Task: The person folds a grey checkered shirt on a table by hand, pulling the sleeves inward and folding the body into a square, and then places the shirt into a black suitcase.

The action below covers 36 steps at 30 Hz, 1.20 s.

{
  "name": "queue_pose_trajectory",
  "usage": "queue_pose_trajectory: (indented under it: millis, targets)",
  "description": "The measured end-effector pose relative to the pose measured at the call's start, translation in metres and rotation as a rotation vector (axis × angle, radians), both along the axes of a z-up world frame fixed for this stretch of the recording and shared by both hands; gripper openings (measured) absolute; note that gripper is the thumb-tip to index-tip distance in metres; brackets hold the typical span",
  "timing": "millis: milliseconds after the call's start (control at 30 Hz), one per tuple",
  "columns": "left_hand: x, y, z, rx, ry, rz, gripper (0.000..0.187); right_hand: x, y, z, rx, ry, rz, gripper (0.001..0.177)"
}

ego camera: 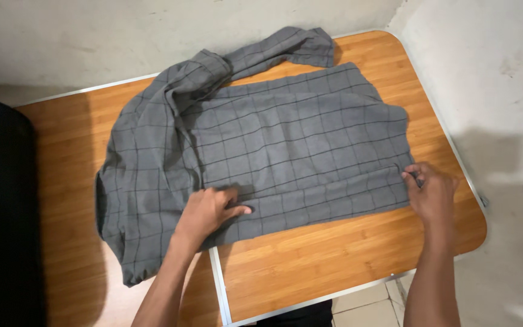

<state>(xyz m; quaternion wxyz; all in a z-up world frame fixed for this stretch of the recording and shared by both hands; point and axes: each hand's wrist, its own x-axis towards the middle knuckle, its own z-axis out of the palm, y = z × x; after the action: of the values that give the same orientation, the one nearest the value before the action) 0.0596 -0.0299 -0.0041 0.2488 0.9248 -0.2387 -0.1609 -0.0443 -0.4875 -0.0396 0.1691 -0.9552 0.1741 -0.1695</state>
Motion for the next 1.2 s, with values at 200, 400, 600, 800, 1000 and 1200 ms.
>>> queue_pose_trajectory:
  millis: [200, 400, 600, 800, 1000, 1200]
  targets:
    - [-0.004, 0.012, -0.009, -0.029, -0.395, -0.017, 0.059, 0.002, 0.031, 0.012, -0.309, -0.061, -0.072, 0.025]
    - [-0.046, 0.07, -0.011, -0.278, -0.624, 0.526, 0.026, 0.029, 0.101, 0.016, 0.108, -0.062, 0.278, 0.026]
    - [-0.065, 0.121, -0.006, -0.018, -0.517, 0.638, 0.033, 0.039, 0.157, 0.016, 0.064, 0.134, 0.468, 0.035]
    - [-0.082, 0.142, 0.015, -0.106, -0.032, 0.92, 0.075, 0.046, 0.225, 0.024, 0.163, 0.191, 0.628, 0.035]
    - [-0.103, 0.18, 0.014, -0.261, 0.332, 0.756, 0.134, 0.056, 0.255, 0.025, 0.089, 0.379, 0.601, 0.04]
    - [-0.107, 0.202, -0.002, -0.605, 0.397, 0.679, 0.081, 0.062, 0.249, 0.036, 0.099, 0.55, 0.433, 0.047]
